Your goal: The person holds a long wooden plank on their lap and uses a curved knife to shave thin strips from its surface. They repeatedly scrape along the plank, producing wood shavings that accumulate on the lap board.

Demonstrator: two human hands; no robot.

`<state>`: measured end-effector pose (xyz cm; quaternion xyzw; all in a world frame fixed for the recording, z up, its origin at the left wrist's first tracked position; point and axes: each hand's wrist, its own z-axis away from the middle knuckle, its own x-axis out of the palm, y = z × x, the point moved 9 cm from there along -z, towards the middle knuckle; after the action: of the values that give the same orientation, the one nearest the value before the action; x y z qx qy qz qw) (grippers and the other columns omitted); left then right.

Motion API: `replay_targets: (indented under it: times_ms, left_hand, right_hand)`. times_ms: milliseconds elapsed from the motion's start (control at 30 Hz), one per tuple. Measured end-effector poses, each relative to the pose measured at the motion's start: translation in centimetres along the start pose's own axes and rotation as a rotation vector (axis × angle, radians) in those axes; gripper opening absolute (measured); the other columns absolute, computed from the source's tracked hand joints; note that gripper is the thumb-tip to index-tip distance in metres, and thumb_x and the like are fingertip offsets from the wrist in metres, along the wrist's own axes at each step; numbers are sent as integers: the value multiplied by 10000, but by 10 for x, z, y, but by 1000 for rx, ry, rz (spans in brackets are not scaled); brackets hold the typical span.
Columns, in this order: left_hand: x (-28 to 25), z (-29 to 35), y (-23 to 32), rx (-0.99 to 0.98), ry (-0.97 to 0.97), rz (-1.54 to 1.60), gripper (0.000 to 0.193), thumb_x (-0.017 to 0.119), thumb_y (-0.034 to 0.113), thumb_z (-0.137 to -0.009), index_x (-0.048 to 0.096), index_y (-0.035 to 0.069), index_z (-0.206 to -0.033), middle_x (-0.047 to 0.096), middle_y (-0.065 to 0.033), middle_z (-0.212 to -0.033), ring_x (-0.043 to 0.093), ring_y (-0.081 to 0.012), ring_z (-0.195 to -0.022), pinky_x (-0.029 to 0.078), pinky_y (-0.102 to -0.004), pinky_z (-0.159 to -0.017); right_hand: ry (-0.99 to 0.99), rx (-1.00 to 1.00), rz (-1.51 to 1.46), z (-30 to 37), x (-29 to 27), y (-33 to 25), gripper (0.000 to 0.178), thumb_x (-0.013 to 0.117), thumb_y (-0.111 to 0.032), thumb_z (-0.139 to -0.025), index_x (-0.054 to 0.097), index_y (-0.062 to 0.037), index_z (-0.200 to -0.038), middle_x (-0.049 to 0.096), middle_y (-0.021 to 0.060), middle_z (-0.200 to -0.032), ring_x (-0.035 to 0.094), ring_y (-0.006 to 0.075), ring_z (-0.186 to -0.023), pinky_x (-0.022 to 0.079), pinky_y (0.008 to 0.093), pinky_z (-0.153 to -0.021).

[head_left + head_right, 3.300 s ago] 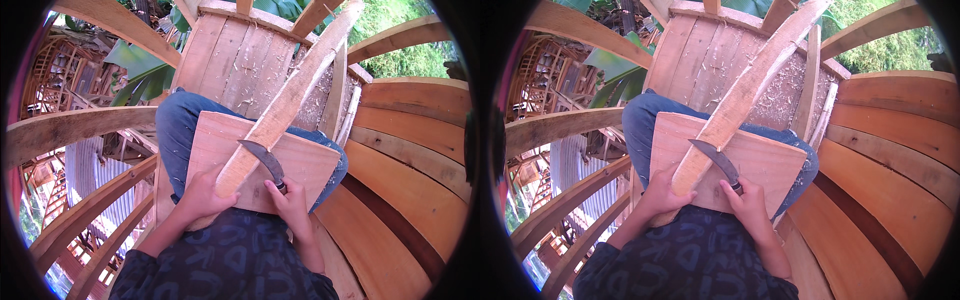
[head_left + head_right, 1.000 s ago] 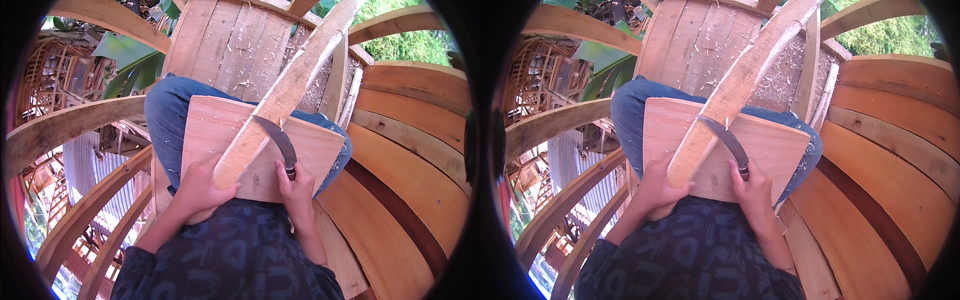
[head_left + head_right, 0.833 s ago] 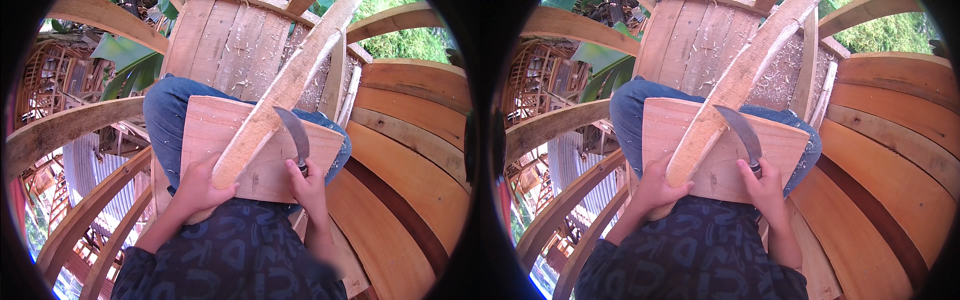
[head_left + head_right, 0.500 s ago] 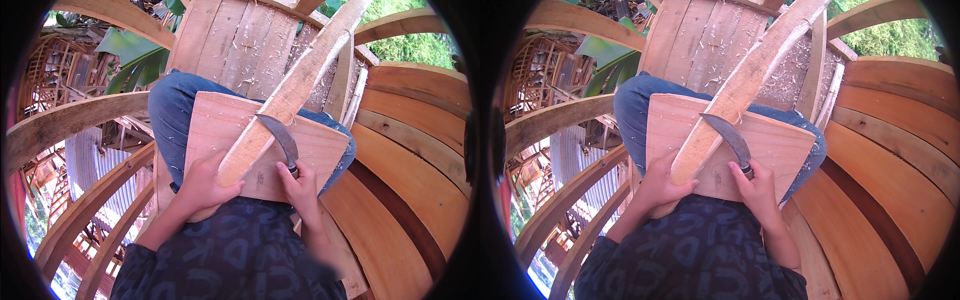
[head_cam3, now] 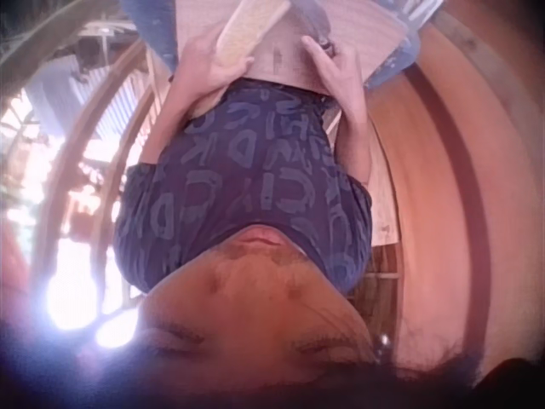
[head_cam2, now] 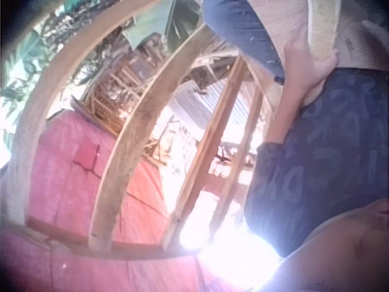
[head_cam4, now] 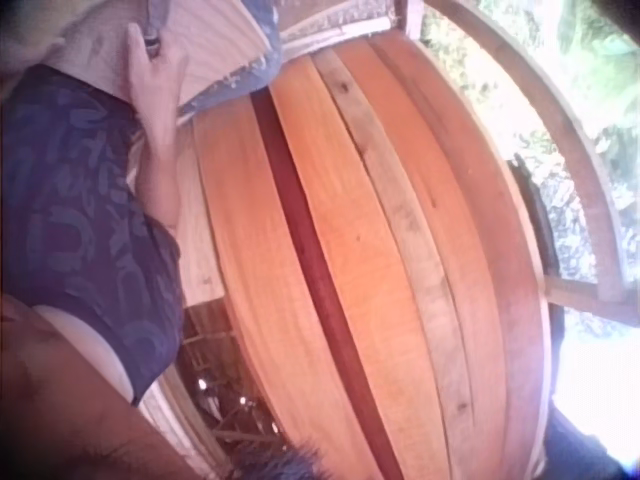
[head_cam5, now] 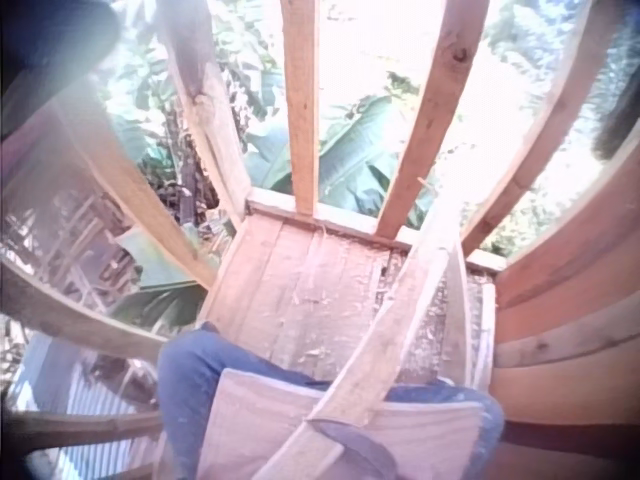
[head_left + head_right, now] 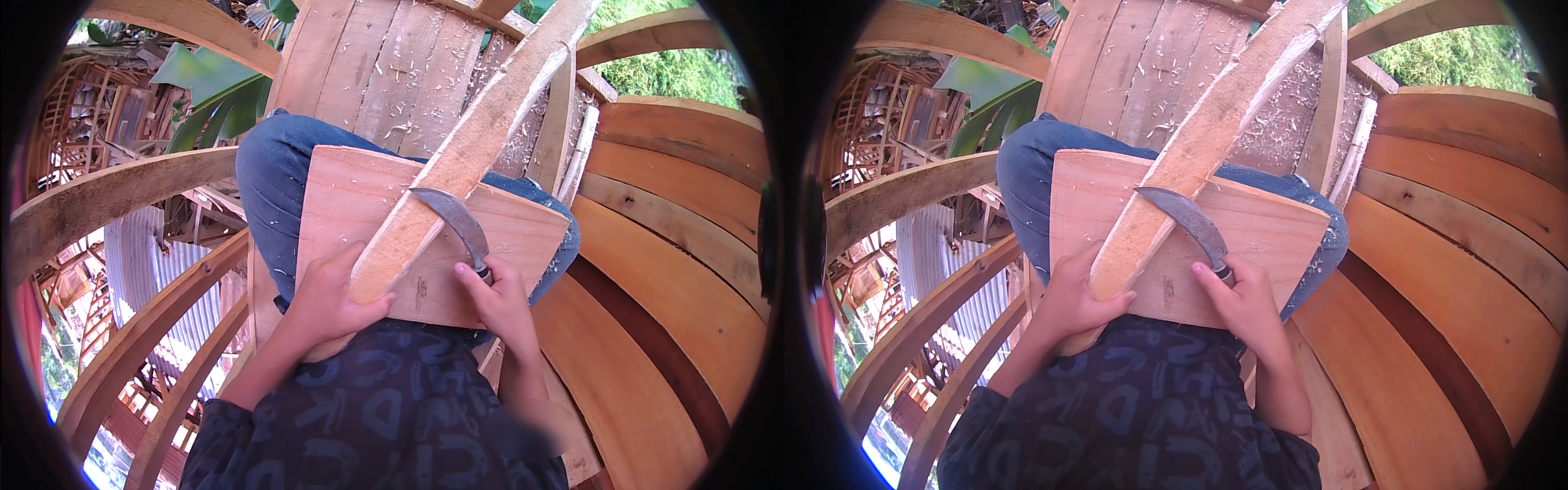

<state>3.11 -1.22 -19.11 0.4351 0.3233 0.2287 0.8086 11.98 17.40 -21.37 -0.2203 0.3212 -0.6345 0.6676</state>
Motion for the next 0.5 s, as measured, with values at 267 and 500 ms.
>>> replay_targets:
  times_ms: [267, 500]
  left_hand:
    - [-1, 0, 2, 11, -5, -47, 492, 764, 215, -684, 598, -41, -1071, 668, -229, -830, 689, -341, -797, 531, -374, -708]
    - [1, -3, 7, 29, -12, -40, 509, 765, 211, -682, 595, -49, -1085, 670, -225, -847, 689, -344, -797, 530, -377, -710]
  right_hand:
    - [651, -143, -70, 12, -52, 4, 246, 654, -164, -913, 578, 15, -761, 477, -34, -563, 398, 23, -529, 306, 244, -459]
    - [-53, -67, -1, 11, 17, -8, 260, 662, -200, -906, 589, 10, -773, 440, -48, -539, 381, 12, -503, 297, 231, -440]
